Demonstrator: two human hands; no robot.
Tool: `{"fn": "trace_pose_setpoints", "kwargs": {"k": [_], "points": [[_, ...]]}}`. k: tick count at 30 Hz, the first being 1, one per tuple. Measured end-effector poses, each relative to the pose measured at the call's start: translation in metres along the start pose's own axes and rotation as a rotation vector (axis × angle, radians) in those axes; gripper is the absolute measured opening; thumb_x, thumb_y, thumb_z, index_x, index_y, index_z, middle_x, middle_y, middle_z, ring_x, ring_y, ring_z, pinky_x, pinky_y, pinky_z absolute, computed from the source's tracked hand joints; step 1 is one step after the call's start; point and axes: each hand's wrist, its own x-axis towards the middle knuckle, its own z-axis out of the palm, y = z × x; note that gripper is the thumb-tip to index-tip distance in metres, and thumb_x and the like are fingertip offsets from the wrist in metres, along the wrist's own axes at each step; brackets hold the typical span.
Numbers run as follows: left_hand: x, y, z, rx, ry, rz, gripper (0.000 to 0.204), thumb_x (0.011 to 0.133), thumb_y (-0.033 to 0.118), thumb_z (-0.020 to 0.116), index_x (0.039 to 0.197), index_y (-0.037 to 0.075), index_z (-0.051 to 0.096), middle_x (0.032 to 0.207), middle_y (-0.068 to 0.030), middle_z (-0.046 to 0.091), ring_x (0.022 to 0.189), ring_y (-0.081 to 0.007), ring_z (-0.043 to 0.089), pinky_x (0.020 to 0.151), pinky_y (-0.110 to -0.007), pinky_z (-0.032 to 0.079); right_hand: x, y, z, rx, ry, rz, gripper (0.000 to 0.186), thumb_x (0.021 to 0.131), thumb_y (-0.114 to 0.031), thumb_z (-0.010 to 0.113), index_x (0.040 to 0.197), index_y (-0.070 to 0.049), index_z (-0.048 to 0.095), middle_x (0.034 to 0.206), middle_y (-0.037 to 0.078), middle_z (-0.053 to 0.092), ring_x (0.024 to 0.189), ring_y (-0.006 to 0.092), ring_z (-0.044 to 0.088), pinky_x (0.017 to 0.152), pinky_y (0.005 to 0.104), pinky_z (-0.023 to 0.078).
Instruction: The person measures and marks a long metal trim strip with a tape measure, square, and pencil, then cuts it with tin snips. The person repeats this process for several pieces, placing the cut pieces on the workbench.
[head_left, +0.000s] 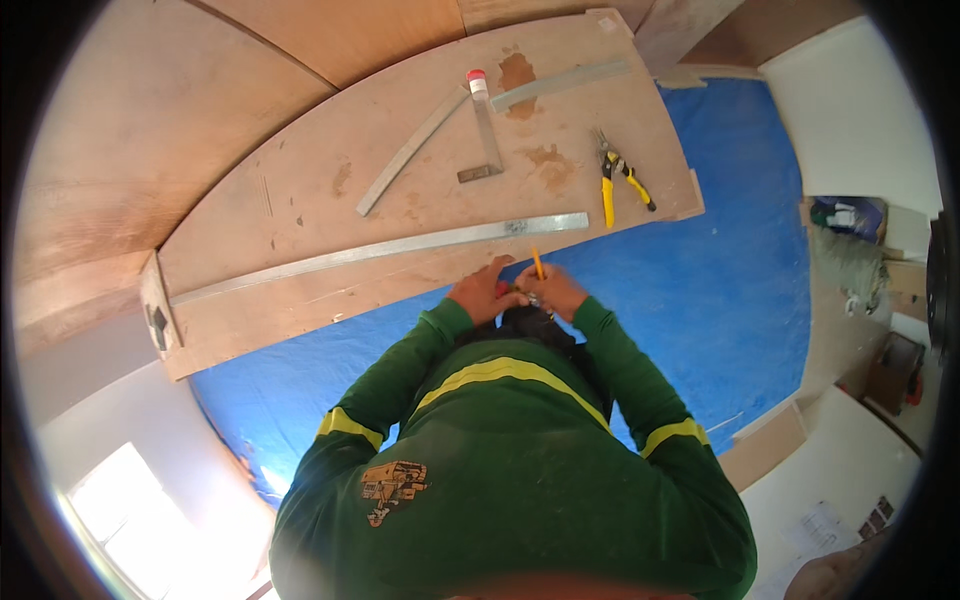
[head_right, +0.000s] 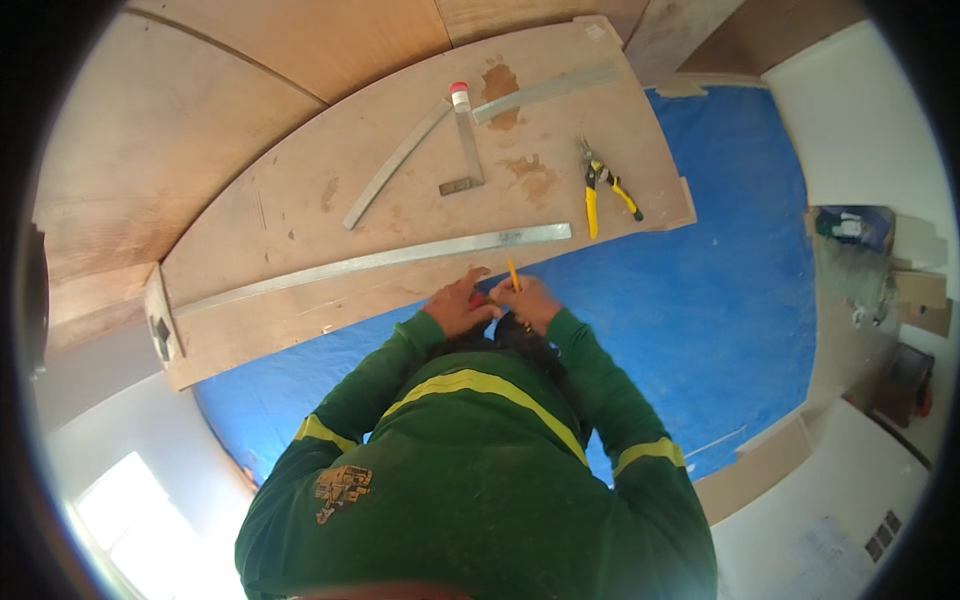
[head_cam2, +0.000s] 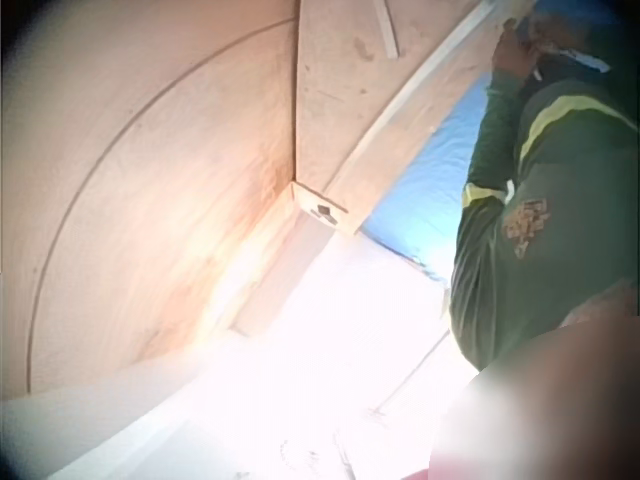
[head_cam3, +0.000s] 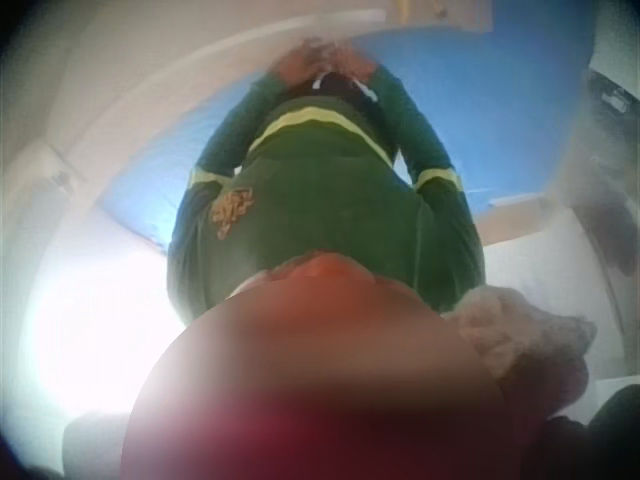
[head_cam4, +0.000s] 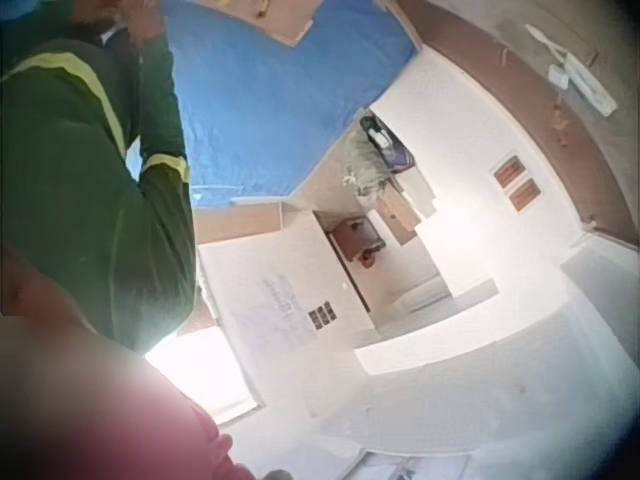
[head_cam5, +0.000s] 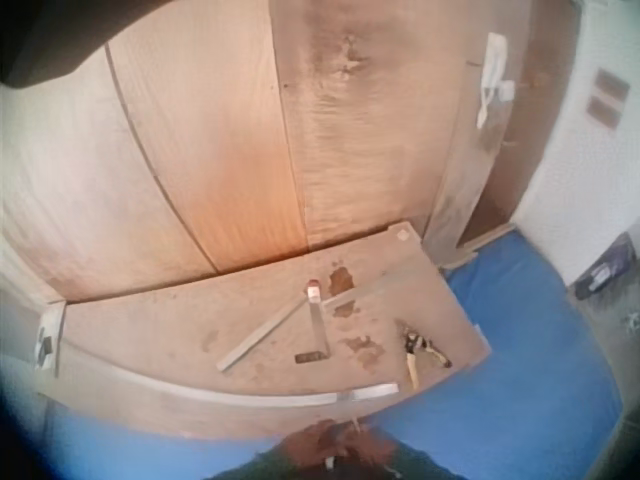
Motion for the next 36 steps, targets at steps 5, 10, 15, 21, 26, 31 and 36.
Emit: {"fn": "trace_pose_setpoints", "kwargs": {"k": [5,10,15,21,26,31,36], "points": [[-0.022,-0.093,-0.058,0.263,0.061,-0.118,0.037,0.102,0.043,0.071,0.114,0.008,0.078,0.105,-0.0266,0.073,0.099,-0.0450,0.069,0.093,-0.054,0.055,0.013,-0.007,-0.089,0.070,0.213,-0.098,0.023,0.098,-0.022,0.079,0.114,-0.007,0.073,0.085,-0.001,0.063,0.062,0.0090,0.052,0.051,0.0285,0.043],[-0.060,-0.182,-0.137,0.391,0.189,-0.218,0.032,0.099,0.040,0.071,0.106,0.011,0.081,0.105,-0.0186,0.066,0.103,-0.0389,0.068,0.095,-0.050,0.057,0.060,-0.001,-0.147,-0.064,0.735,-0.349,0.020,0.092,-0.014,0.079,0.110,-0.005,0.077,0.093,0.009,0.076,0.077,0.0195,0.070,0.071,0.0363,0.057],[-0.048,-0.193,-0.159,0.412,0.222,-0.208,0.032,0.098,0.039,0.069,0.108,0.012,0.082,0.105,-0.0179,0.069,0.103,-0.0397,0.070,0.094,-0.051,0.056,0.093,0.006,-0.127,-0.206,1.001,-0.313,0.025,0.088,-0.020,0.084,0.108,-0.004,0.081,0.096,0.013,0.081,0.089,0.0248,0.078,0.083,0.0379,0.061],[-0.034,-0.205,-0.167,0.428,0.175,-0.261,0.032,0.097,0.038,0.069,0.108,0.012,0.082,0.105,-0.0199,0.071,0.103,-0.0424,0.071,0.095,-0.053,0.056,0.086,-0.003,-0.109,-0.364,1.059,-0.180,0.024,0.087,-0.022,0.083,0.107,-0.008,0.084,0.097,0.012,0.082,0.091,0.0271,0.079,0.086,0.0394,0.062],[-0.034,-0.217,-0.161,0.394,0.220,-0.262,0.030,0.095,0.038,0.070,0.107,0.014,0.081,0.107,-0.0191,0.072,0.103,-0.0410,0.072,0.095,-0.052,0.057,0.087,0.004,-0.107,-0.408,1.053,-0.245,0.027,0.085,-0.022,0.082,0.106,-0.005,0.084,0.097,0.016,0.082,0.093,0.0304,0.080,0.089,0.0405,0.062],[-0.029,-0.215,-0.158,0.315,0.331,-0.339,0.028,0.091,0.039,0.074,0.109,0.017,0.078,0.110,-0.0149,0.074,0.107,-0.0381,0.072,0.095,-0.053,0.057,0.089,0.001,-0.119,-0.426,1.085,-0.194,0.035,0.089,-0.032,0.078,0.107,-0.002,0.082,0.095,0.015,0.082,0.089,0.0293,0.079,0.084,0.0411,0.062],[-0.024,-0.213,-0.158,0.324,0.337,-0.425,0.023,0.091,0.036,0.075,0.106,0.019,0.077,0.111,-0.0115,0.075,0.114,-0.0361,0.070,0.097,-0.055,0.057,0.070,-0.016,-0.101,0.550,0.751,-0.247,0.037,0.107,-0.039,0.063,0.114,-0.005,0.077,0.079,0.003,0.069,0.063,0.0184,0.060,0.061,0.0380,0.052]]}}
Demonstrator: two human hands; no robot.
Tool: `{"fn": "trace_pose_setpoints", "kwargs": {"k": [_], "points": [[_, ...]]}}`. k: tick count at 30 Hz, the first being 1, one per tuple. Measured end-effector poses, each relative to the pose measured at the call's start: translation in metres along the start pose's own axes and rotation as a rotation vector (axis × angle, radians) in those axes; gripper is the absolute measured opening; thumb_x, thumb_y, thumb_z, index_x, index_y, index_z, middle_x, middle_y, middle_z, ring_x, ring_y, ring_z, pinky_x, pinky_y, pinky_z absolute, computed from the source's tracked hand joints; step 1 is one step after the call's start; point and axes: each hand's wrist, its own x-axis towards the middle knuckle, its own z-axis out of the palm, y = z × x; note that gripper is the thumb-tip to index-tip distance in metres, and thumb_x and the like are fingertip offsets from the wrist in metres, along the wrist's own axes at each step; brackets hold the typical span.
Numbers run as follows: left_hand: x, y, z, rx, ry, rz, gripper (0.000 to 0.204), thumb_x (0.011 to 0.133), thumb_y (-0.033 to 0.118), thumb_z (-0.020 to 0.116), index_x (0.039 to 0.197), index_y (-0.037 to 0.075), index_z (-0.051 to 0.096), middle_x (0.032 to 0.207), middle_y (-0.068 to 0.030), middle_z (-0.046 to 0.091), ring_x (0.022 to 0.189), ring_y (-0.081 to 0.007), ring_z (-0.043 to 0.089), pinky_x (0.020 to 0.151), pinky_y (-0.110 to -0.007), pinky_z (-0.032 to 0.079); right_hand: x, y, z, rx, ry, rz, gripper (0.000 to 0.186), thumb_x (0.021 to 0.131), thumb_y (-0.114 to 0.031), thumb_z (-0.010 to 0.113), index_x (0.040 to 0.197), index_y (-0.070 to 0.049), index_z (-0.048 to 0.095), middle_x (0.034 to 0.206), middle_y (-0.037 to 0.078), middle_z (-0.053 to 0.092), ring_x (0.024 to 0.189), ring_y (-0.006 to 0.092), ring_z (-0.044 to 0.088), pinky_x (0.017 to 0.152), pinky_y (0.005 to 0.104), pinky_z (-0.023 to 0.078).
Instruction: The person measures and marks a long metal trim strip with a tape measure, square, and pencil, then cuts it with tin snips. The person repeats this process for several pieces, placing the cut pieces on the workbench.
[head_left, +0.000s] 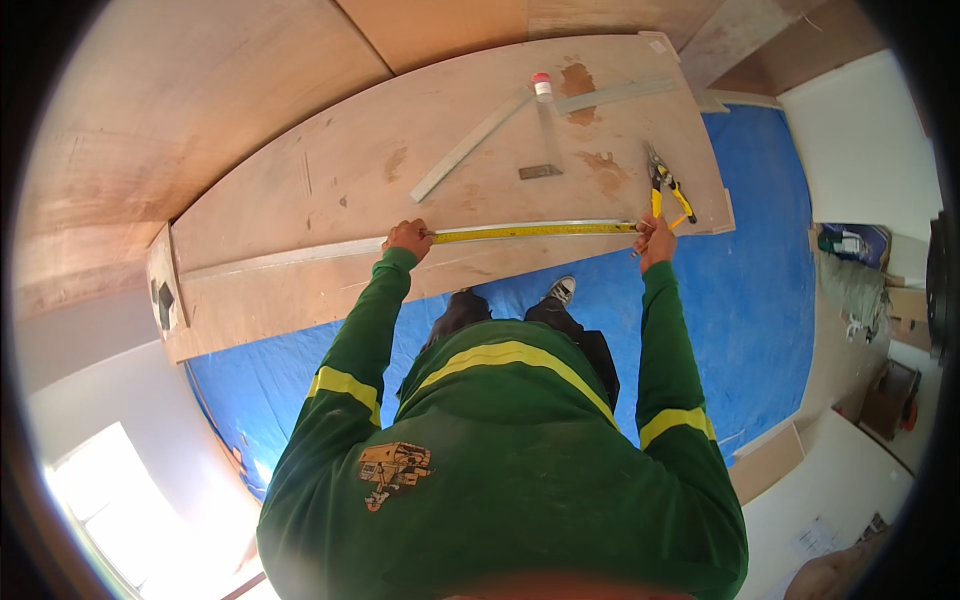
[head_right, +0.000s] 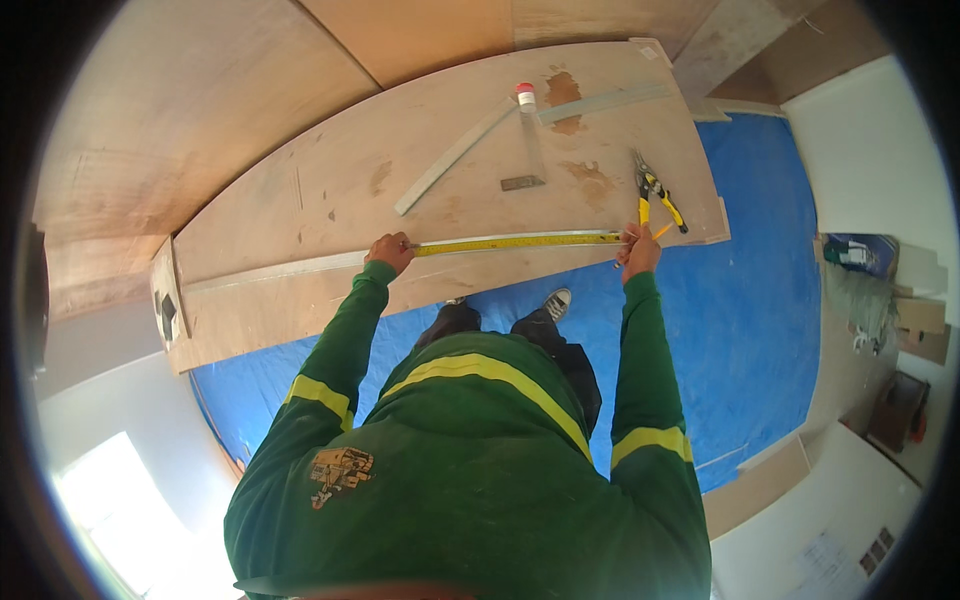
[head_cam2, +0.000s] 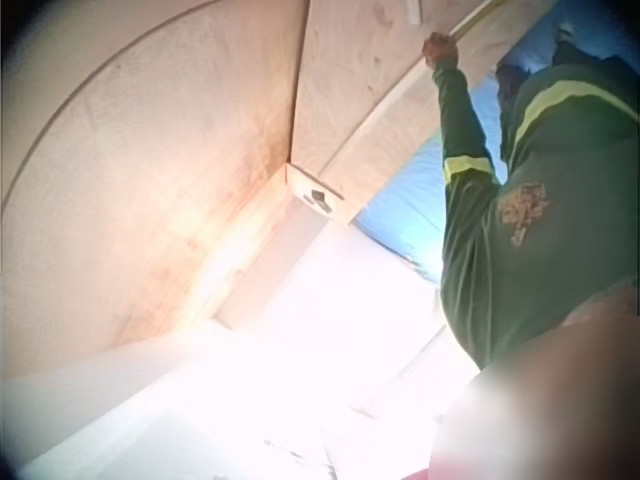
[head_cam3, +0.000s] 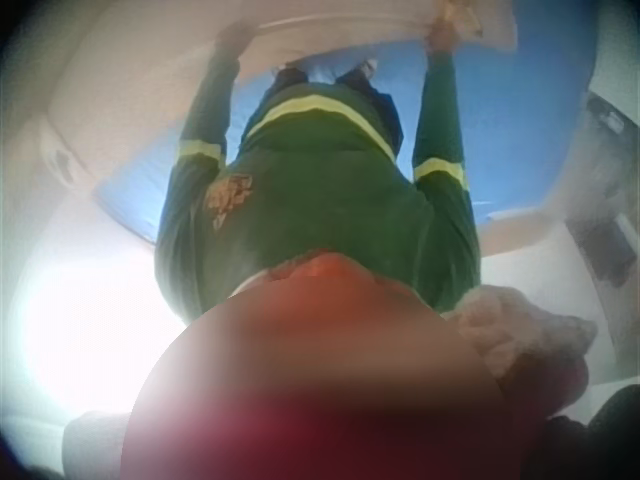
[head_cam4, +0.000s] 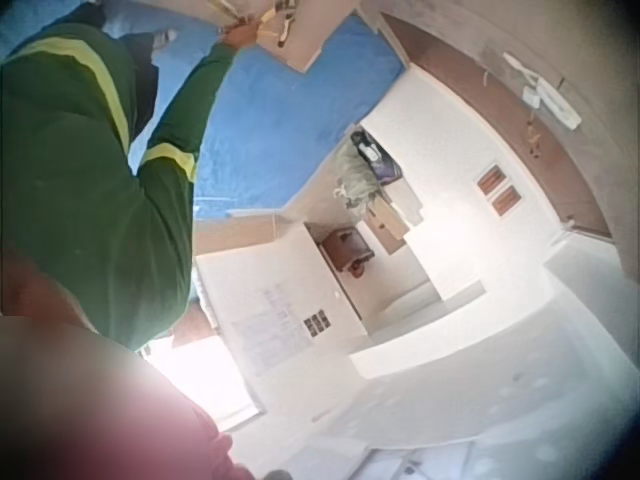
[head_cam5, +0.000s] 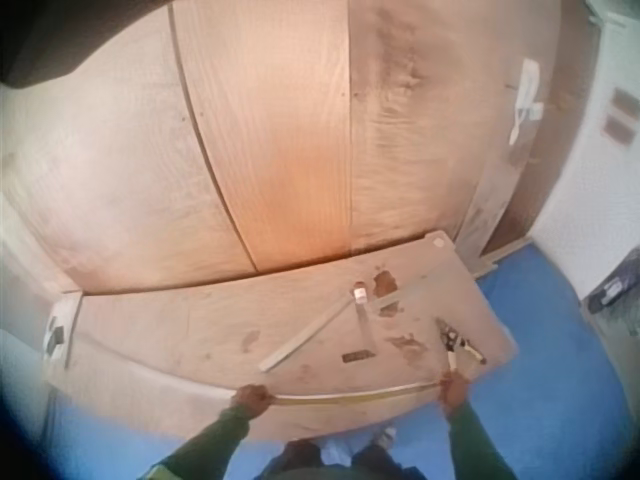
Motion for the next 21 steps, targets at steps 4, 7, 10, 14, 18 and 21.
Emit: {"fn": "trace_pose_setpoints", "kwargs": {"k": [4,7,10,14,18,21], "points": [[0.004,-0.002,0.002,0.032,-0.022,0.009,0.022,0.091,0.036,0.075,0.106,0.020,0.077,0.114,-0.0106,0.074,0.118,-0.0351,0.069,0.099,-0.056,0.056,-0.031,0.009,0.038,-0.349,-0.281,-0.055,0.043,0.113,-0.045,0.054,0.113,-0.006,0.071,0.081,0.006,0.066,0.068,0.0171,0.060,0.062,0.0361,0.050],[0.006,-0.003,0.003,0.038,-0.017,0.015,0.023,0.090,0.037,0.075,0.105,0.020,0.077,0.112,-0.0111,0.074,0.115,-0.0354,0.069,0.097,-0.055,0.057,-0.048,0.022,0.066,-0.823,-0.397,-0.311,0.047,0.113,-0.047,0.052,0.110,-0.003,0.067,0.089,0.013,0.070,0.079,0.0283,0.068,0.071,0.0412,0.053],[0.007,-0.002,0.003,0.030,-0.007,0.012,0.023,0.090,0.038,0.075,0.104,0.019,0.077,0.110,-0.0116,0.074,0.111,-0.0363,0.071,0.094,-0.056,0.057,-0.069,0.035,0.081,-1.011,-0.332,-0.520,0.042,0.115,-0.041,0.050,0.115,-0.001,0.064,0.099,0.018,0.072,0.095,0.0392,0.072,0.084,0.0472,0.055],[0.006,0.002,0.004,0.029,-0.024,-0.056,0.019,0.092,0.036,0.073,0.104,0.022,0.078,0.118,-0.0084,0.074,0.121,-0.0346,0.067,0.101,-0.058,0.054,-0.096,0.034,0.094,-0.862,-0.345,-0.899,0.039,0.114,-0.030,0.050,0.142,-0.006,0.062,0.109,0.022,0.072,0.104,0.0414,0.072,0.095,0.0476,0.055],[0.003,0.004,0.004,0.056,0.007,-0.075,0.023,0.091,0.039,0.074,0.104,0.020,0.078,0.114,-0.0104,0.075,0.119,-0.0348,0.069,0.098,-0.058,0.056,-0.119,0.005,0.105,-0.877,-0.354,-0.486,0.046,0.113,-0.022,0.050,0.157,-0.012,0.056,0.124,0.019,0.071,0.114,0.0318,0.072,0.104,0.0471,0.053],[0.005,0.004,0.005,0.047,0.010,-0.082,0.023,0.089,0.038,0.074,0.104,0.021,0.078,0.113,-0.0106,0.075,0.117,-0.0351,0.070,0.099,-0.057,0.056,-0.132,-0.014,0.120,-0.612,-0.510,-0.081,0.046,0.111,-0.017,0.051,0.156,-0.008,0.057,0.129,0.014,0.071,0.117,0.0234,0.071,0.104,0.0457,0.054]]}}
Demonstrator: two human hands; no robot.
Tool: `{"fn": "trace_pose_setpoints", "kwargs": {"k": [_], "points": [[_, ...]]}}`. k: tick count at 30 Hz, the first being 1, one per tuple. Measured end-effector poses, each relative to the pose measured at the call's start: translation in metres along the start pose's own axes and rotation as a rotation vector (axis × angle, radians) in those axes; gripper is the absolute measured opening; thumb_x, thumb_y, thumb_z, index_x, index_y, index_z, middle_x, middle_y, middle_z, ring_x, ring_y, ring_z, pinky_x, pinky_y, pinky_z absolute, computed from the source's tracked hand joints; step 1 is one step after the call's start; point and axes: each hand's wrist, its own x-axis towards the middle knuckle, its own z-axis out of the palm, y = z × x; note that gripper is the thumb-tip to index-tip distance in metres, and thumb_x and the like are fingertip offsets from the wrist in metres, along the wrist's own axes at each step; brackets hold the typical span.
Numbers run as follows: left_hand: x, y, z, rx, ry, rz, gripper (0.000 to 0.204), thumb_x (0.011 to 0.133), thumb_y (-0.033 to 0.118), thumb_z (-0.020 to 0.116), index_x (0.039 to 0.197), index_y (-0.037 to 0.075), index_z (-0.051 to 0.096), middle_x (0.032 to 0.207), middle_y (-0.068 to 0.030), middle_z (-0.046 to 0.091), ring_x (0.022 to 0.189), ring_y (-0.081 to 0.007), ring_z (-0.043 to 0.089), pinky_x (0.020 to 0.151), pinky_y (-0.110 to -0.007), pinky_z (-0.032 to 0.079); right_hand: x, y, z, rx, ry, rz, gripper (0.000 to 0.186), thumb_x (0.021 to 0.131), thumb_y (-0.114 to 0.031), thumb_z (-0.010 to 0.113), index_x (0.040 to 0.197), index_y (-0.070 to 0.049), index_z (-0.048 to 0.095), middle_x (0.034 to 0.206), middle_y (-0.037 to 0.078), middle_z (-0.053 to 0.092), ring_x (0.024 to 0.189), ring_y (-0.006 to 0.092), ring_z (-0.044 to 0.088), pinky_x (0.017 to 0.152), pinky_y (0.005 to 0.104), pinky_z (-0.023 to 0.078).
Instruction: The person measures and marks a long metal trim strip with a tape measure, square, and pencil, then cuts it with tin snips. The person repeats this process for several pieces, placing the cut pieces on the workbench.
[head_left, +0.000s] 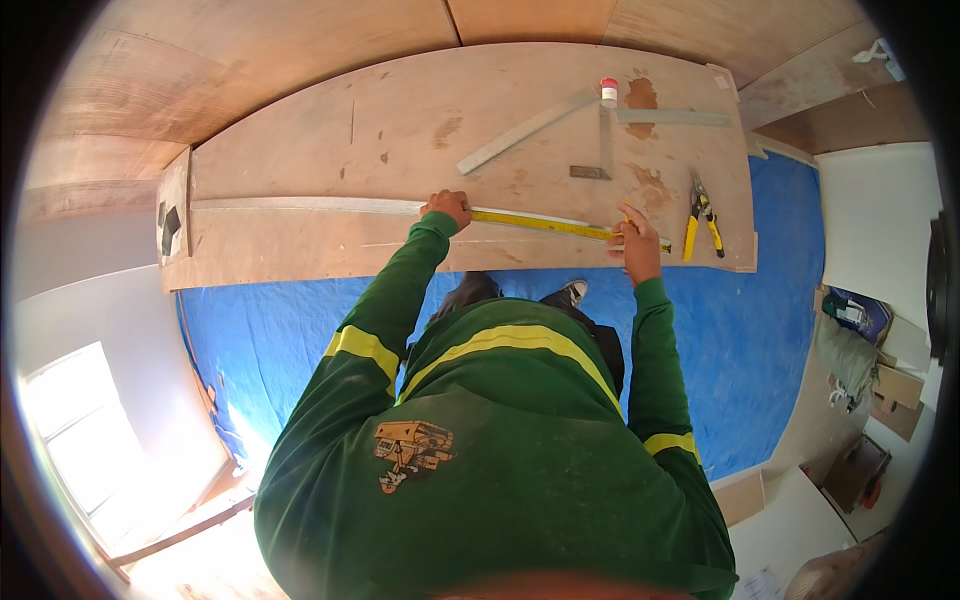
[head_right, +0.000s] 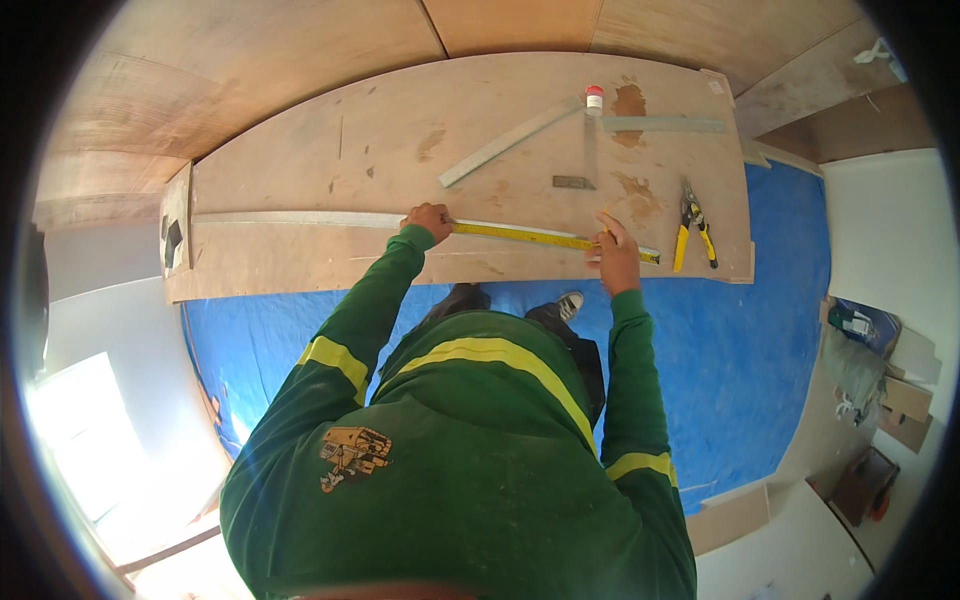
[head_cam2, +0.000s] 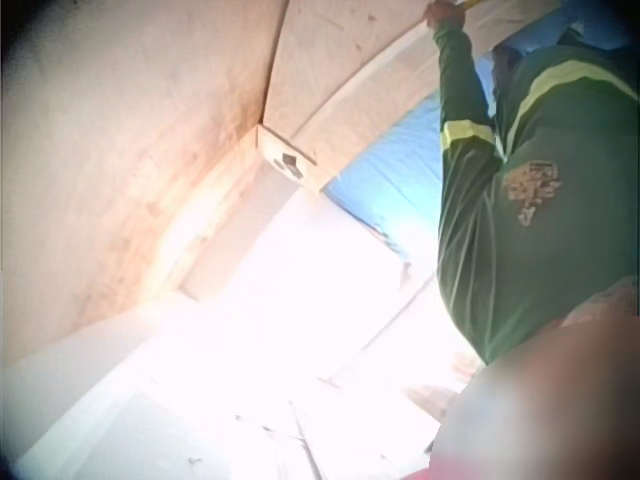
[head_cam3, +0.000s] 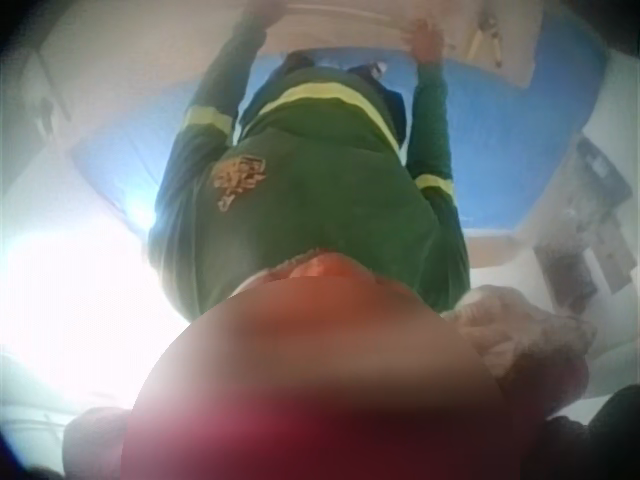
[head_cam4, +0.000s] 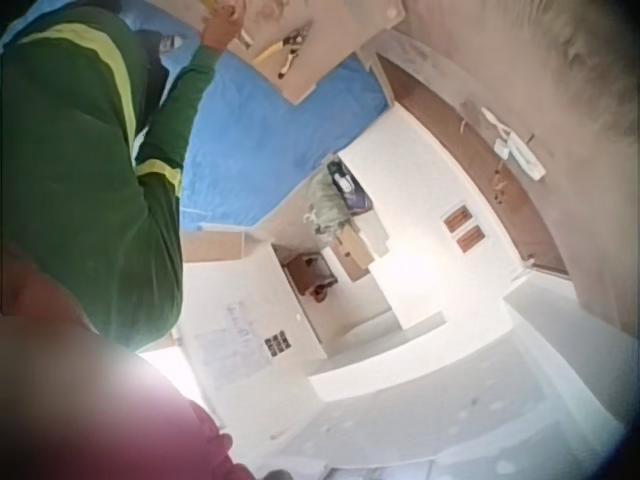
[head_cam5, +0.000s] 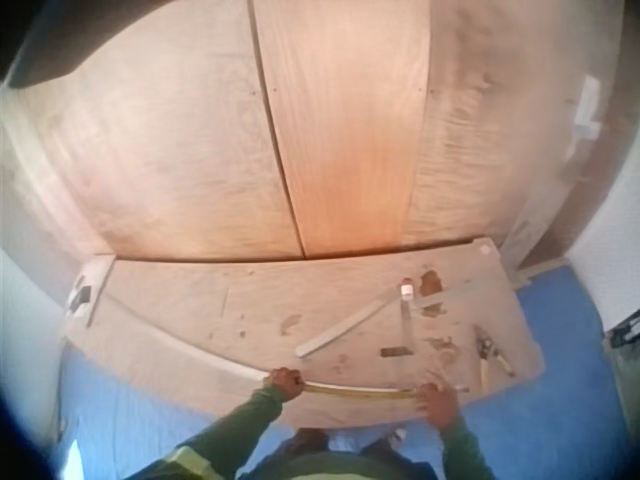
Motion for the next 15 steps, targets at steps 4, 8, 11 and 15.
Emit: {"fn": "trace_pose_setpoints", "kwargs": {"k": [4,8,11,15], "points": [[0.006,-0.001,0.001,0.005,-0.014,0.008,0.023,0.087,0.037,0.073,0.103,0.021,0.079,0.111,-0.0107,0.076,0.116,-0.0352,0.071,0.099,-0.055,0.056,0.007,-0.006,0.029,0.448,-0.213,0.005,0.040,0.110,-0.022,0.056,0.147,-0.006,0.060,0.122,0.011,0.070,0.097,0.0198,0.073,0.088,0.0366,0.058],[0.009,-0.002,-0.003,-0.007,-0.075,0.000,0.023,0.086,0.037,0.075,0.103,0.022,0.079,0.114,-0.0111,0.075,0.117,-0.0349,0.071,0.100,-0.054,0.056,0.032,0.018,0.063,-0.133,-0.228,-0.223,0.039,0.109,-0.031,0.059,0.136,-0.003,0.061,0.113,0.008,0.074,0.092,0.0205,0.072,0.086,0.0354,0.056],[0.008,-0.002,-0.007,0.001,-0.087,0.010,0.024,0.085,0.038,0.077,0.103,0.023,0.079,0.120,-0.0114,0.071,0.119,-0.0349,0.070,0.103,-0.053,0.056,0.057,0.041,0.093,-0.354,-0.303,-0.391,0.036,0.106,-0.031,0.066,0.127,-0.002,0.065,0.109,0.008,0.077,0.091,0.0191,0.072,0.082,0.0338,0.056],[0.011,0.000,-0.014,-0.014,-0.191,-0.023,0.021,0.089,0.036,0.074,0.107,0.026,0.080,0.134,-0.0107,0.064,0.129,-0.0361,0.065,0.110,-0.054,0.051,0.077,0.065,0.127,-0.065,-0.359,-0.351,0.025,0.100,-0.025,0.073,0.110,-0.002,0.073,0.097,0.008,0.077,0.087,0.0168,0.071,0.077,0.0339,0.056]]}}
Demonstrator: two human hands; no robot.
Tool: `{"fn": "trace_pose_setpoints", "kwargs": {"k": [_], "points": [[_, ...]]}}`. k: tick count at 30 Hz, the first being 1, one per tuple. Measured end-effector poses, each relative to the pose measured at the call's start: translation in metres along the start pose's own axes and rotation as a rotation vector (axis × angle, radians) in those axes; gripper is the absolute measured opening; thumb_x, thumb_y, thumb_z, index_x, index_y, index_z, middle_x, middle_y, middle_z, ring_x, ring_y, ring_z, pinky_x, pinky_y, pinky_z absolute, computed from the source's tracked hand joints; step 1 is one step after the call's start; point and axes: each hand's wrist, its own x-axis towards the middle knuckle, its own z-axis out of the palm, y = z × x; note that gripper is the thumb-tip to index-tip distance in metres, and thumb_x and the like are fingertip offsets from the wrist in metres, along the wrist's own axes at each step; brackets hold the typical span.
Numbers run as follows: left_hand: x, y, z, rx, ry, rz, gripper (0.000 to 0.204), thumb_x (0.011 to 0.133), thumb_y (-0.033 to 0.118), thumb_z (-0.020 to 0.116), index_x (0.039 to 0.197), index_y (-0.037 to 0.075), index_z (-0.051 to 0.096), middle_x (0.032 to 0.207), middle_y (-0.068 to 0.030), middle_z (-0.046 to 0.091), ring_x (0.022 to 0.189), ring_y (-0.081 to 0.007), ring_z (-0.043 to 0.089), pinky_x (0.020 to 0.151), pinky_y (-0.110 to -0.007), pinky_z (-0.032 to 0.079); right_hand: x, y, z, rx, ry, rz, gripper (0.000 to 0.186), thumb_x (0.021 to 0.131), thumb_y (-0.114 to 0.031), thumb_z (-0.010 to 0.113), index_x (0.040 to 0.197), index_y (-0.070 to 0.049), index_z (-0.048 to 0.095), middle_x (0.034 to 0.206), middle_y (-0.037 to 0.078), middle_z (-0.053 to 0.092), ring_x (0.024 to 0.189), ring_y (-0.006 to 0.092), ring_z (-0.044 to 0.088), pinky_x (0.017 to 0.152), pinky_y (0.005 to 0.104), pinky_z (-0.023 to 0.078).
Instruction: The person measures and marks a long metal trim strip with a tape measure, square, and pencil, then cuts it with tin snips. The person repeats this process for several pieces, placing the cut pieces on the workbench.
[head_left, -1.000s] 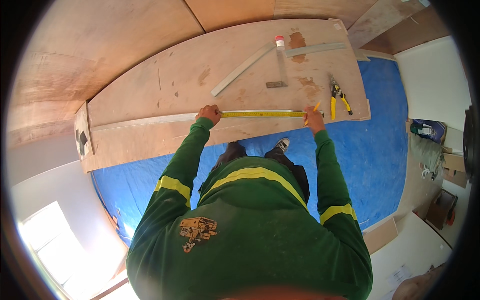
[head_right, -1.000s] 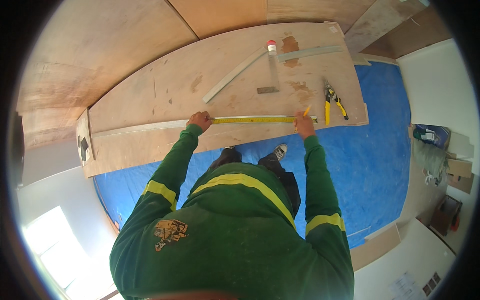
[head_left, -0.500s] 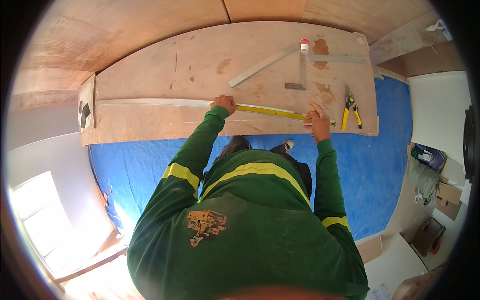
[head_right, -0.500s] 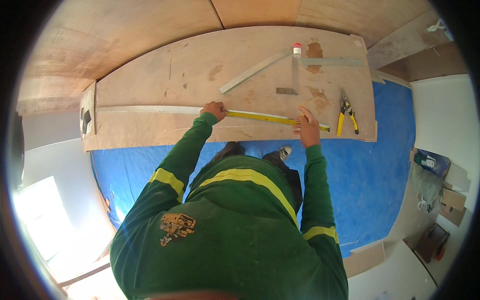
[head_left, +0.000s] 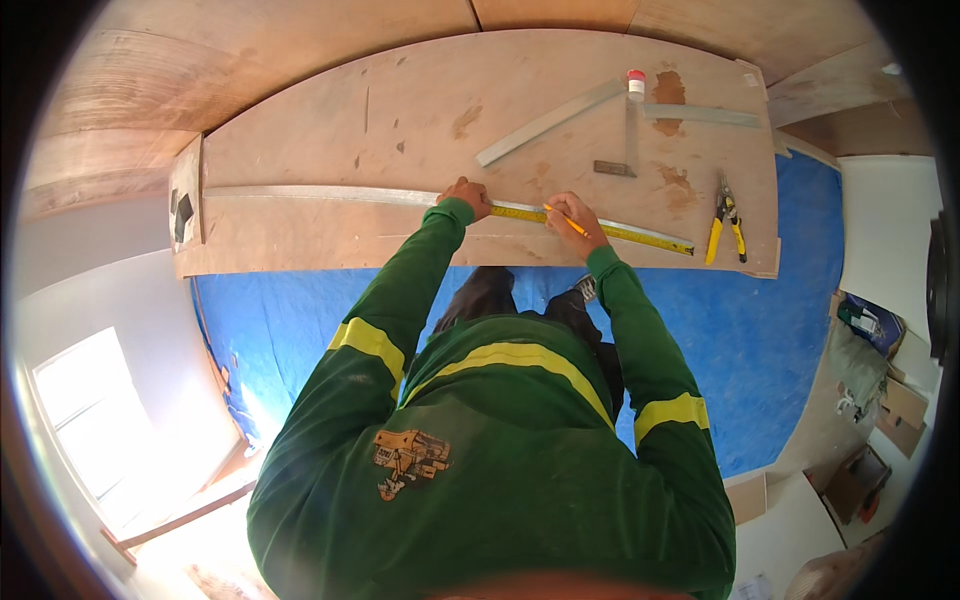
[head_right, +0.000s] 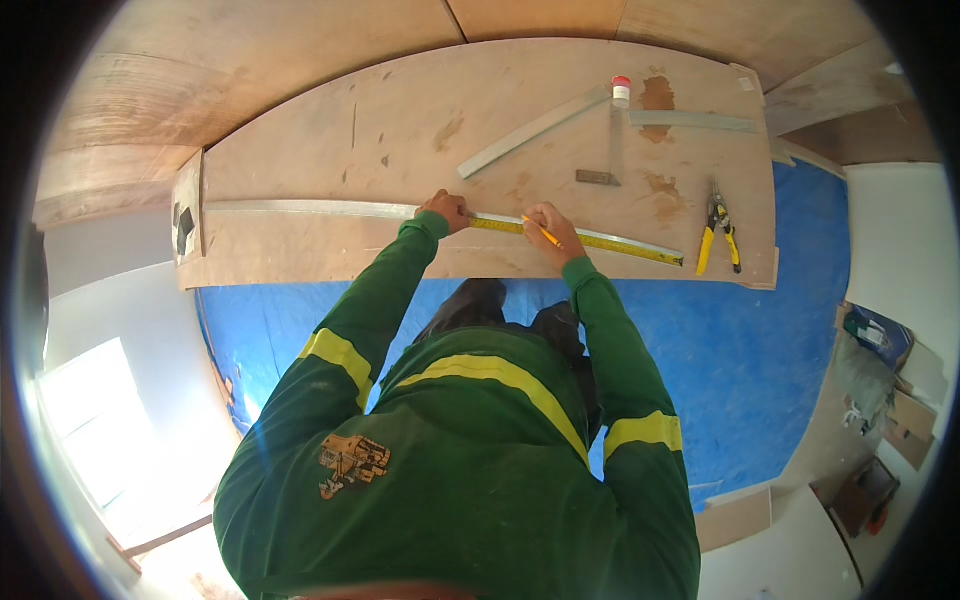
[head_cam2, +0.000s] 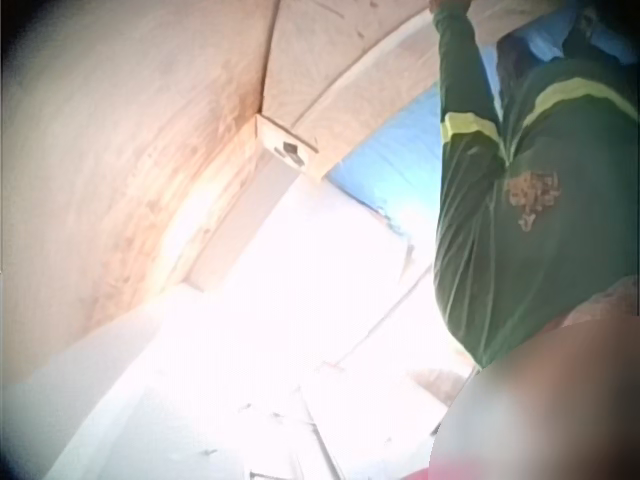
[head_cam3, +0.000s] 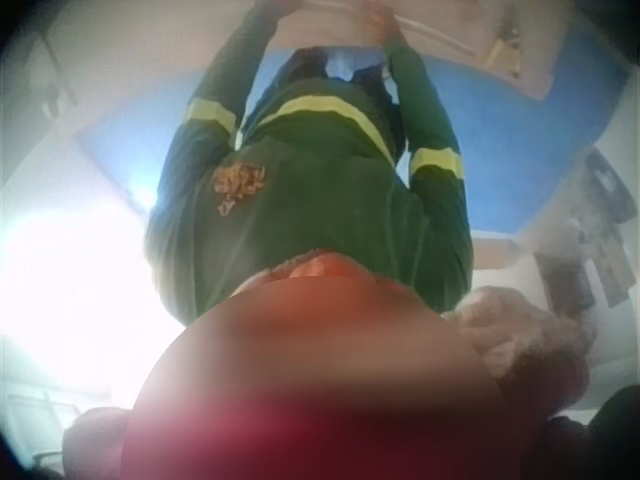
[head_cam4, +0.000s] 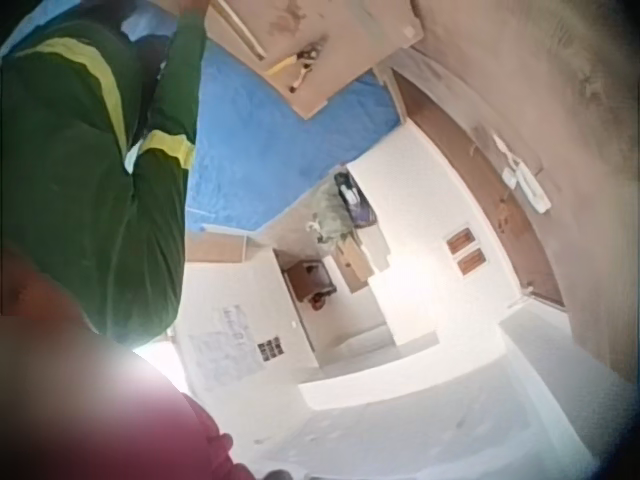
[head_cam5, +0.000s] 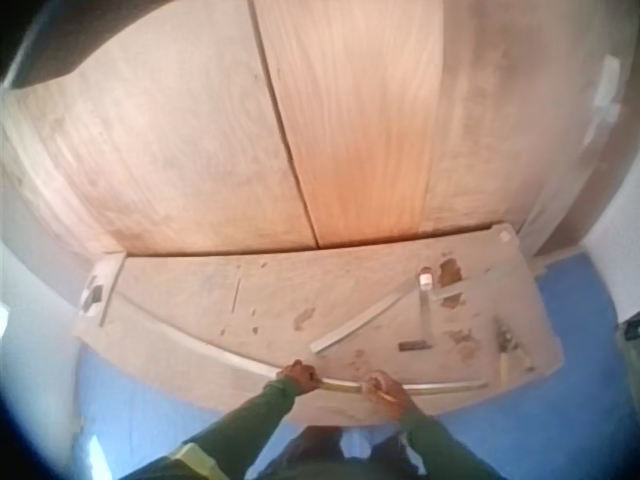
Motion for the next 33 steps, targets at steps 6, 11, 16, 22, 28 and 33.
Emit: {"fn": "trace_pose_setpoints", "kwargs": {"k": [6,11,16,22,28,33], "points": [[0.003,0.000,-0.001,0.003,-0.019,-0.022,0.022,0.090,0.035,0.073,0.109,0.025,0.079,0.133,-0.0104,0.063,0.130,-0.0357,0.064,0.111,-0.055,0.050,0.013,0.012,0.008,-0.244,0.019,0.090,0.025,0.095,-0.022,0.072,0.109,-0.002,0.077,0.094,0.010,0.078,0.086,0.0163,0.071,0.079,0.0322,0.056],[0.003,-0.004,0.004,-0.030,-0.002,-0.001,0.022,0.090,0.033,0.071,0.109,0.025,0.079,0.129,-0.0102,0.063,0.128,-0.0363,0.065,0.111,-0.055,0.051,0.013,0.011,0.009,-0.215,-0.012,0.125,0.025,0.095,-0.022,0.071,0.110,-0.002,0.076,0.094,0.009,0.078,0.087,0.0144,0.071,0.079,0.0309,0.055],[0.008,-0.010,0.009,-0.037,0.001,0.044,0.022,0.090,0.032,0.072,0.109,0.025,0.079,0.130,-0.0105,0.063,0.127,-0.0382,0.064,0.110,-0.054,0.053,0.014,0.008,0.013,-0.249,-0.010,0.105,0.025,0.095,-0.021,0.070,0.109,-0.002,0.075,0.094,0.010,0.079,0.087,0.0147,0.071,0.080,0.0308,0.056],[0.018,-0.016,0.012,-0.011,-0.036,0.086,0.022,0.088,0.032,0.073,0.108,0.027,0.080,0.129,-0.0109,0.063,0.127,-0.0400,0.064,0.109,-0.054,0.054,0.015,0.009,0.011,-0.297,-0.015,0.087,0.024,0.095,-0.021,0.070,0.108,-0.002,0.075,0.095,0.011,0.079,0.088,0.0166,0.073,0.081,0.0318,0.057],[0.016,-0.018,0.015,0.023,-0.043,0.119,0.021,0.087,0.032,0.074,0.108,0.027,0.079,0.133,-0.0121,0.059,0.129,-0.0418,0.062,0.110,-0.055,0.053,0.018,0.018,0.010,-0.281,-0.053,0.067,0.024,0.095,-0.022,0.070,0.108,-0.002,0.075,0.094,0.010,0.078,0.087,0.0166,0.072,0.080,0.0319,0.057],[0.000,-0.017,0.018,-0.016,-0.001,0.139,0.019,0.086,0.028,0.075,0.103,0.022,0.078,0.127,-0.0158,0.058,0.120,-0.0430,0.064,0.105,-0.052,0.055,0.020,0.024,0.011,-0.273,-0.018,0.108,0.024,0.096,-0.022,0.070,0.108,-0.002,0.074,0.092,0.011,0.078,0.086,0.0160,0.071,0.079,0.0328,0.056]]}}
